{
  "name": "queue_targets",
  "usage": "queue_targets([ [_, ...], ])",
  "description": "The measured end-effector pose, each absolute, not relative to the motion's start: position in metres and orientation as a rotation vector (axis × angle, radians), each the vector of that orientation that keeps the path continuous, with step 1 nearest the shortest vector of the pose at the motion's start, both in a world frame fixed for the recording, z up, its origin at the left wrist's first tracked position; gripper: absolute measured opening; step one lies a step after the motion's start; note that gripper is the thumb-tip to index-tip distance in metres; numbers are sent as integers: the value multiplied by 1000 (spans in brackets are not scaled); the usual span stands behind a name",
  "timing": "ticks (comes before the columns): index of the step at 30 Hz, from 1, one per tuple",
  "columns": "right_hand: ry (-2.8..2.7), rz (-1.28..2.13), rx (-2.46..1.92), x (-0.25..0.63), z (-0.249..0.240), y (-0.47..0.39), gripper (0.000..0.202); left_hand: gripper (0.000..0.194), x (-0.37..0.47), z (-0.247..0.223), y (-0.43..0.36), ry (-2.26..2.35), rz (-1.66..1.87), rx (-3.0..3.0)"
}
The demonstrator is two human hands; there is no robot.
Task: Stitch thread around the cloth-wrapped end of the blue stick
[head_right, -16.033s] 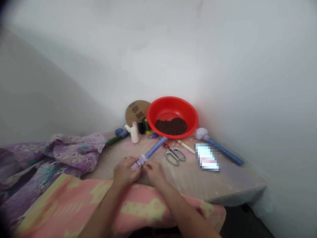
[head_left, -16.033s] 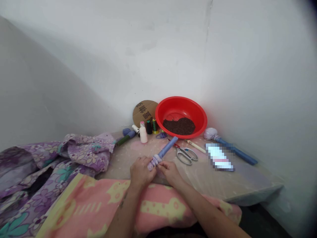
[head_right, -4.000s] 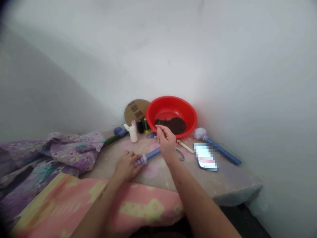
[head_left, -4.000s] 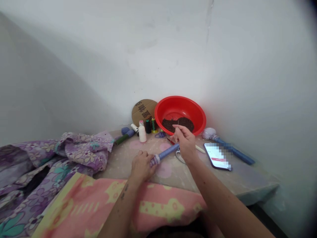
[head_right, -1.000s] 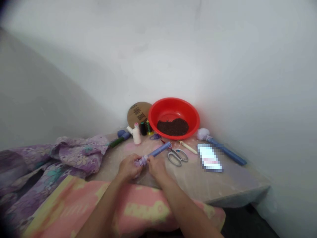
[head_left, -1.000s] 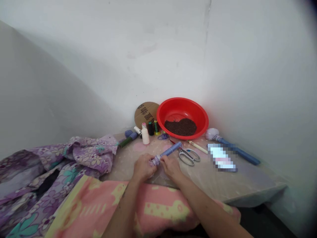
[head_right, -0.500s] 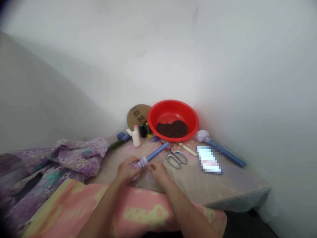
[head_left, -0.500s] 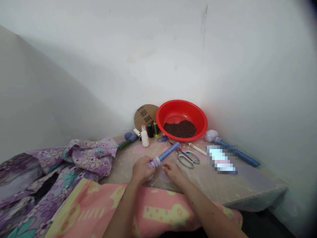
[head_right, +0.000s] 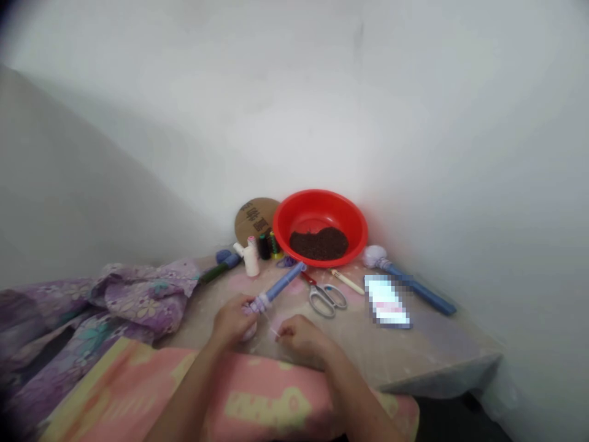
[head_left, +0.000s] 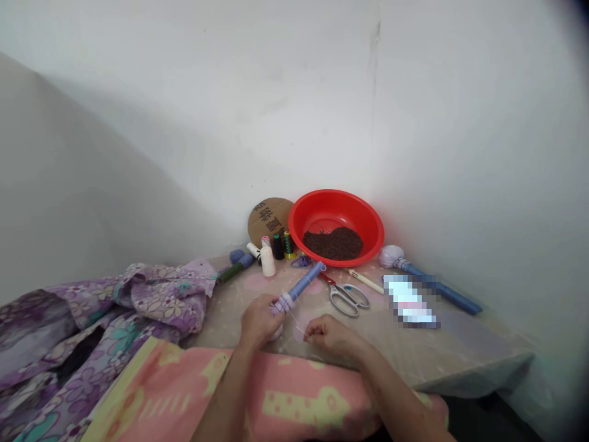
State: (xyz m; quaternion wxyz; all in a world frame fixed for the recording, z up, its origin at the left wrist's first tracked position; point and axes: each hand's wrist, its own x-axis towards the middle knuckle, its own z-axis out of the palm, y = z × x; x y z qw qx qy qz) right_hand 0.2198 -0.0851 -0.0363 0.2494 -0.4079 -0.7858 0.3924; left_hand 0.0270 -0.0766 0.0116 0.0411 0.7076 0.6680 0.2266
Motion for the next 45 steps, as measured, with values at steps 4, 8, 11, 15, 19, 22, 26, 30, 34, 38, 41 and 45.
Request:
queue_targets([
  [4, -2146, 1077, -1141, 235, -21, -94, 19, 44, 27, 12, -73, 2082, 696, 2061],
  [8, -2290, 949, -1171, 242, 18, -116, 23, 44, 33, 11, -70, 2210, 628, 1968],
  [11, -2481, 634, -1066, 251, 51, -138, 24, 38, 38, 12, -70, 2256, 598, 1958],
  [15, -2446, 318, -1182, 270, 88, -162, 27, 36, 40, 13, -72, 2259, 583, 1955],
  [19, -2184, 339, -1148, 273, 105, -158, 29, 36, 38, 13, -72, 2228, 562, 1961],
  [22, -1914, 400, -1085, 250, 90, -132, 30, 39, 35, 12, -72, 2189, 549, 1995],
  [26, -1819, 545, -1127, 207, 35, -88, 28, 41, 30, 13, -72, 2103, 538, 2064],
  [30, -1823, 583, -1208, 184, -15, -65, 27, 36, 27, 13, -72, 2053, 563, 2144],
  [34, -1860, 549, -1274, 183, -31, -69, 29, 34, 24, 11, -71, 2002, 607, 2182],
  [38, -1895, 480, -1349, 184, -32, -76, 31, 34, 21, 9, -70, 1992, 616, 2156],
  [41, -1905, 459, -1389, 183, -34, -77, 30, 35, 20, 9, -69, 2000, 611, 2123],
  [45, -1910, 437, -1366, 179, -37, -77, 26, 37, 20, 11, -69, 2009, 571, 2077],
])
